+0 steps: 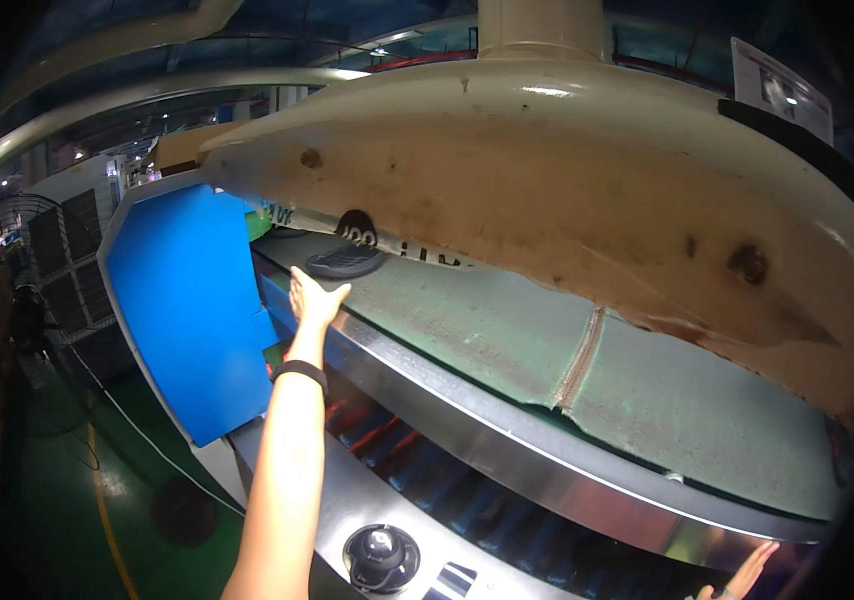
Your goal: Applying glue to the undersides of shoe soles using a brush at a factory workstation.
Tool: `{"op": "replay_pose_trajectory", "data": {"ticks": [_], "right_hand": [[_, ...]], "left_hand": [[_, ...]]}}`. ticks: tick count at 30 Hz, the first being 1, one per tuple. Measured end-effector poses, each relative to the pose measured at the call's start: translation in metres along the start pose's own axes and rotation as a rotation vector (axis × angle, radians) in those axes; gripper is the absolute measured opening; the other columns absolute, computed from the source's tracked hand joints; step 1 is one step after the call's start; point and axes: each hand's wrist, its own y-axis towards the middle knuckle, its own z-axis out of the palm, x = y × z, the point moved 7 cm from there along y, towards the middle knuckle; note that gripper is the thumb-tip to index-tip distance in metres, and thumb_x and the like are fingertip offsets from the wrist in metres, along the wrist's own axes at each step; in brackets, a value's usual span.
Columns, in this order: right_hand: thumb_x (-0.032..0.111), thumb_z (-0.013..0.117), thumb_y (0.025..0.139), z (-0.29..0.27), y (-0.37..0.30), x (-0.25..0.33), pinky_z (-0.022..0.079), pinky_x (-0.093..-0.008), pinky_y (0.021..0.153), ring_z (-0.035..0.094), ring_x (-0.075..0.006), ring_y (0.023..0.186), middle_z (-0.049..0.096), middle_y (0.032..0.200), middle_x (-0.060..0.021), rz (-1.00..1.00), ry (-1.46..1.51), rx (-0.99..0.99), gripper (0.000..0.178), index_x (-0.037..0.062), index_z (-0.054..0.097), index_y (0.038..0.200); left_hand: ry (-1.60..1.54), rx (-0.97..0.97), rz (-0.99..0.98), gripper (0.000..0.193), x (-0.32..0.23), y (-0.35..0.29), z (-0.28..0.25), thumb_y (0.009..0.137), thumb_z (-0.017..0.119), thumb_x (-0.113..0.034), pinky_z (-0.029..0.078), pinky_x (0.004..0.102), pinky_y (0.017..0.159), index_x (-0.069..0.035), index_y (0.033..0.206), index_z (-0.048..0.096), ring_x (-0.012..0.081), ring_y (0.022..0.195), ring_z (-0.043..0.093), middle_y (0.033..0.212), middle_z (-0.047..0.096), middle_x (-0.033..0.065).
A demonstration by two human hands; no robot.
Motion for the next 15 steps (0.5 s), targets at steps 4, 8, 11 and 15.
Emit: {"op": "replay_pose_trajectory", "data": {"ticks": [4, 8, 11, 15], "right_hand": [[-0.003, 0.045, 0.058, -0.003, 0.005, 0.01, 0.005, -0.0452, 0.117, 0.007, -0.0354, 0.146, 0.007, 0.157, -0.0224, -0.001, -0.022, 0.007, 0.1, 0.0013, 0.009, 0.151], [-0.003, 0.045, 0.057, -0.005, 0.007, 0.019, 0.005, -0.045, 0.117, 0.007, -0.0361, 0.145, 0.007, 0.156, -0.0234, 0.002, -0.037, 0.003, 0.1, 0.0004, 0.008, 0.15], [-0.003, 0.045, 0.057, -0.006, 0.006, 0.024, 0.005, -0.0448, 0.118, 0.008, -0.0367, 0.145, 0.007, 0.156, -0.0241, 0.001, -0.055, -0.001, 0.1, -0.0003, 0.008, 0.15], [-0.003, 0.045, 0.056, -0.004, 0.006, 0.031, 0.006, -0.0445, 0.118, 0.008, -0.0374, 0.145, 0.007, 0.156, -0.025, -0.004, -0.064, 0.009, 0.1, -0.0012, 0.008, 0.15]], "left_hand": [[0.13, 0.042, 0.016, 0.131, 0.001, 0.022, -0.005, 0.061, 0.086, -0.041, 0.014, 0.0372, 0.118, 0.006, 0.147, -0.002, 0.0293, 0.144, 0.018, 0.153, 0.02, 0.0228], [0.17, 0.178, 0.041, 0.139, -0.004, 0.037, 0.007, 0.059, 0.087, -0.046, 0.014, 0.0375, 0.118, 0.004, 0.147, -0.008, 0.0292, 0.144, 0.018, 0.154, 0.018, 0.0235], [0.179, 0.184, 0.041, 0.14, -0.007, 0.045, 0.009, 0.059, 0.086, -0.048, 0.022, 0.0372, 0.116, 0.004, 0.147, -0.01, 0.0309, 0.141, 0.027, 0.15, 0.028, 0.0249], [0.104, 0.216, -0.017, 0.135, -0.003, 0.053, 0.008, 0.06, 0.086, -0.048, 0.043, 0.0372, 0.102, 0.005, 0.147, -0.002, 0.0328, 0.124, 0.05, 0.132, 0.051, 0.0249]]}}
